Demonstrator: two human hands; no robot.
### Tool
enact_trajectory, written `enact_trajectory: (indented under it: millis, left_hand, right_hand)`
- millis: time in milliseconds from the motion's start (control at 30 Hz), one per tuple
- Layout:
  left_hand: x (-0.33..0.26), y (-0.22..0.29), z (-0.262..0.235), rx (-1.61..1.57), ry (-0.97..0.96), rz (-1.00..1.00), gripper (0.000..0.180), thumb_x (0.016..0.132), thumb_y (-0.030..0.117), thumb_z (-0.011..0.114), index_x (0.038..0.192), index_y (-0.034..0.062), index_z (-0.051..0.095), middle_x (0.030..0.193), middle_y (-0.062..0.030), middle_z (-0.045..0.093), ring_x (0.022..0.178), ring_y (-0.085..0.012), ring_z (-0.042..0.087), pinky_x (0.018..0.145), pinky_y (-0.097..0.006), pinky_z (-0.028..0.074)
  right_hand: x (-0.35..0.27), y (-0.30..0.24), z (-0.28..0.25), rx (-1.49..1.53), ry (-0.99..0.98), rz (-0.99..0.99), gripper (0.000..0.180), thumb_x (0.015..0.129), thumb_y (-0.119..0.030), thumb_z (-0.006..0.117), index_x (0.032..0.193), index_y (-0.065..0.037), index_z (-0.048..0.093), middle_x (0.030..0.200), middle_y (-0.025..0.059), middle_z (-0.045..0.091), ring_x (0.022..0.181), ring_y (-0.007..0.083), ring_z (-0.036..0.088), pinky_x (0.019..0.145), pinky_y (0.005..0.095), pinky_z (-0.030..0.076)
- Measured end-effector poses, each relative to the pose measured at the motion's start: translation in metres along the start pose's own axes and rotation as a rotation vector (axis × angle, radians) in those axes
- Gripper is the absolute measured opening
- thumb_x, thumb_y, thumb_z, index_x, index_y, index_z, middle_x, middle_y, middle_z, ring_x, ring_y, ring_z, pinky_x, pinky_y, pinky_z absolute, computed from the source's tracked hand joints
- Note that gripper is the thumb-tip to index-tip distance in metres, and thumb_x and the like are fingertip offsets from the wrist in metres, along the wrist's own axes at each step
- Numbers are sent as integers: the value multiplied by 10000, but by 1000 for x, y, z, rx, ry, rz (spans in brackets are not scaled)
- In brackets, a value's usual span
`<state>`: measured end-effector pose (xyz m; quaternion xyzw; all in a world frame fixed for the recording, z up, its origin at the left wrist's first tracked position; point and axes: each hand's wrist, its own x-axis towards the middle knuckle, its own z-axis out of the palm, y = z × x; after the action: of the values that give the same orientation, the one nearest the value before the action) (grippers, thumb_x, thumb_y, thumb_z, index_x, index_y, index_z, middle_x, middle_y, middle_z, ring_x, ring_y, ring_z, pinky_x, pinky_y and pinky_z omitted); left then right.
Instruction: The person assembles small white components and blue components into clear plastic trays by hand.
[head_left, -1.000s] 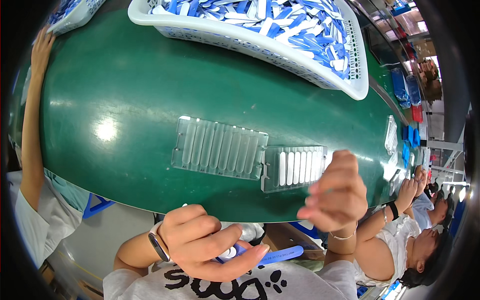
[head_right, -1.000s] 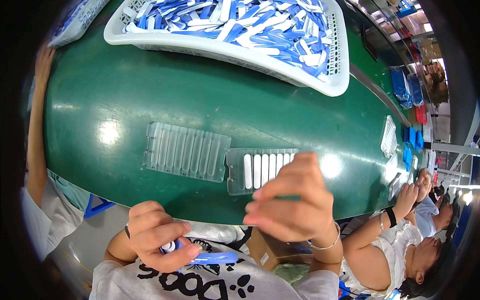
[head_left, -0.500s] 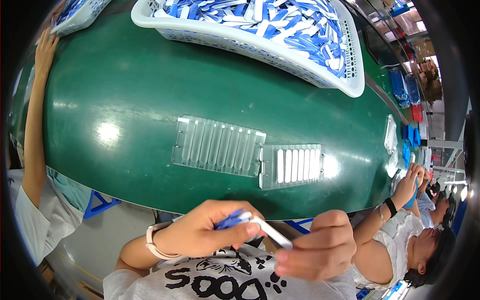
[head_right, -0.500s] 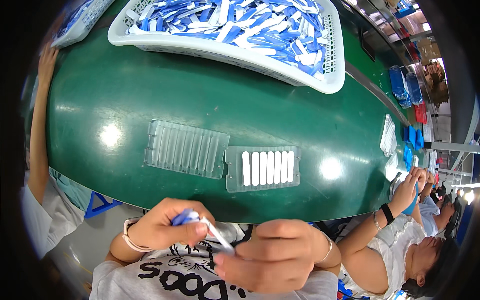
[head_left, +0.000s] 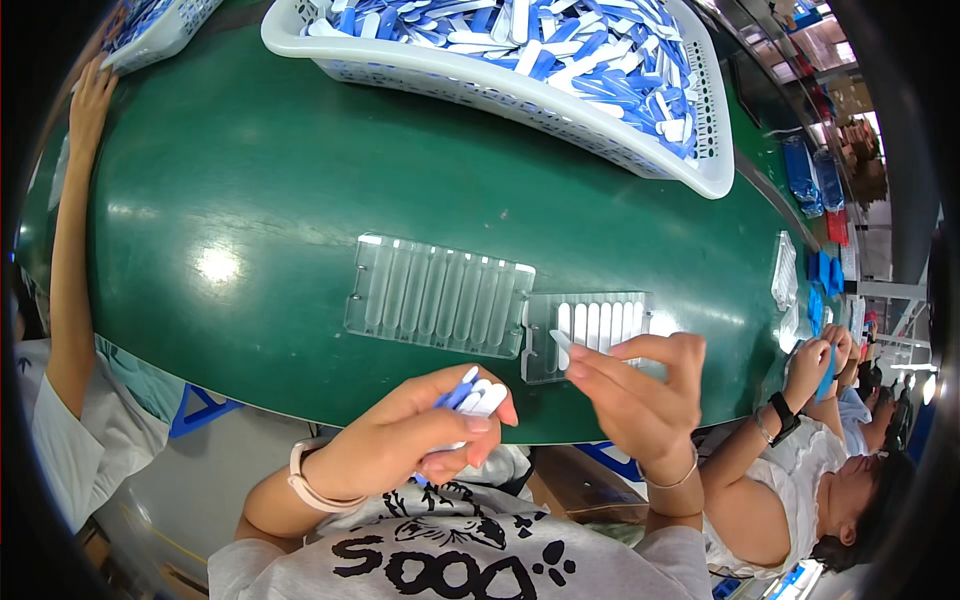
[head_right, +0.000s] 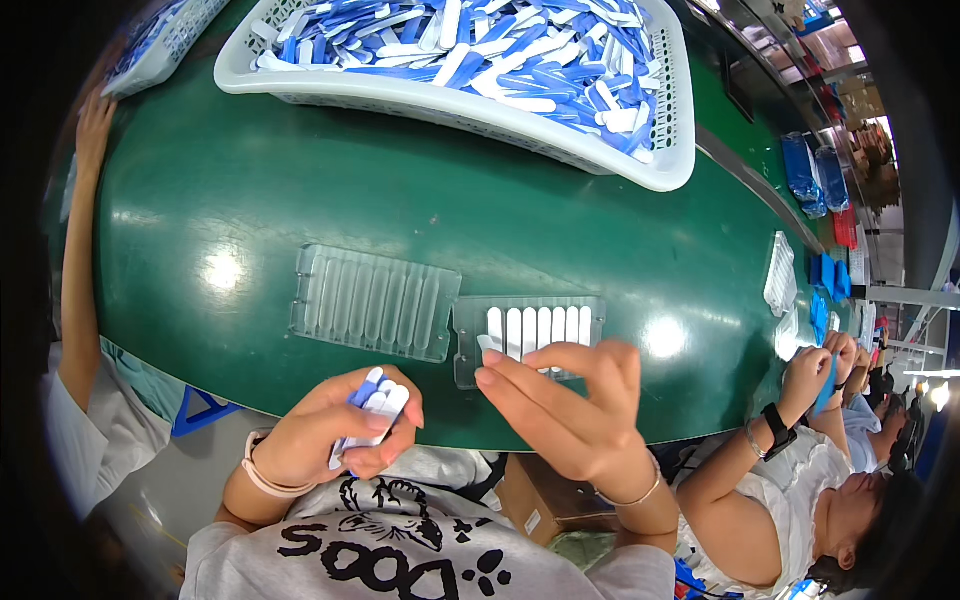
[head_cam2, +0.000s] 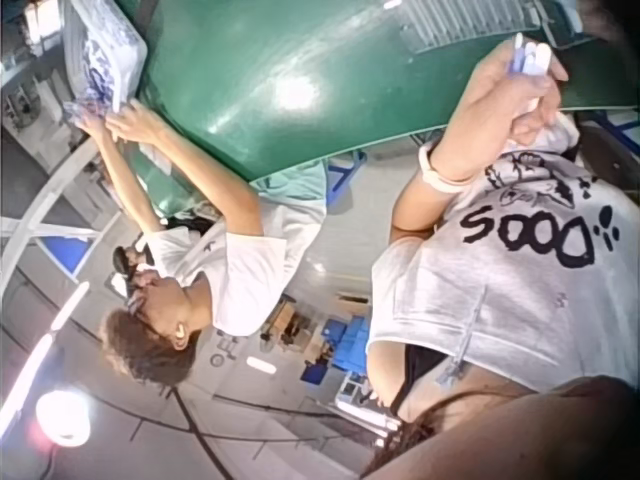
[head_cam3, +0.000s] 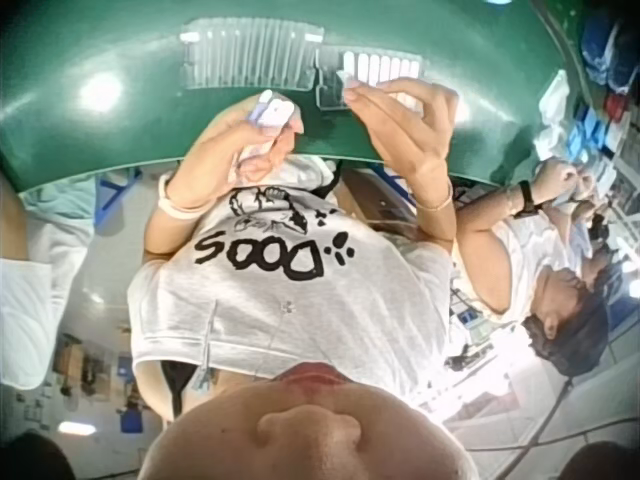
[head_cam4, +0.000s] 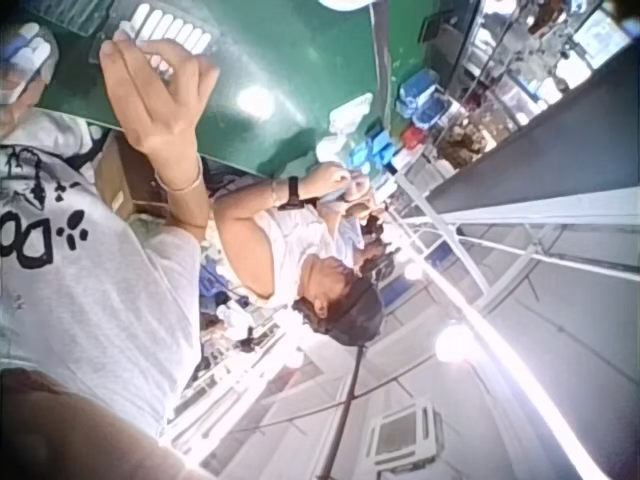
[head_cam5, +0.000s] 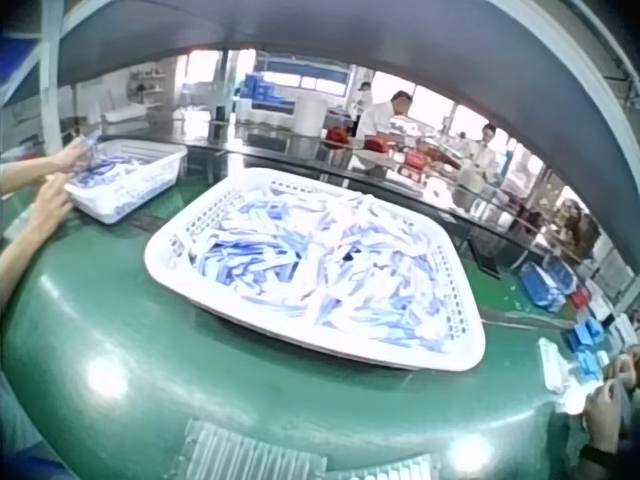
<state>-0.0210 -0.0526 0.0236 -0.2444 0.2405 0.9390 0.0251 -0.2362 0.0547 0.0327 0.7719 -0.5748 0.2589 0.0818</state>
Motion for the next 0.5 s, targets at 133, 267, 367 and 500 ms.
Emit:
enact_trajectory:
  millis: [133, 267, 367, 500]
  left_hand:
    - [2, -2, -2, -110, 32, 54, 196, 900, 136, 501, 1029, -12, 496, 696, -80, 516, 468, -70, 348, 431, -228, 301]
    - [1, 6, 2, 111, 131, 111, 196, 939, 163, 503, 1038, -6, 499, 751, -91, 567, 484, -58, 361, 439, -213, 297]
    - [1, 6, 1, 237, 149, 166, 192, 944, 155, 506, 1053, -3, 495, 759, -73, 570, 499, -44, 360, 443, -203, 289]
    - [0, 1, 2, 409, 179, 292, 167, 938, 113, 503, 1064, 4, 492, 721, -21, 517, 510, -33, 347, 447, -195, 272]
  right_hand:
    - [-16, -14, 18, -34, -58, 95, 284, 657, -137, 739, 932, -94, 683, 920, -34, 689, 831, 147, 570, 652, 296, 298]
    - [-23, -29, 22, -81, -126, 274, 277, 685, -105, 721, 958, -82, 676, 975, -29, 683, 933, 168, 547, 724, 325, 280]
    - [-19, -34, 17, -194, -191, 307, 290, 687, -73, 711, 975, -75, 673, 981, -26, 683, 961, 185, 540, 762, 334, 274]
    - [-4, -41, 9, -155, -209, 316, 343, 681, -86, 714, 1020, -73, 664, 1021, -22, 670, 955, 193, 536, 783, 336, 258]
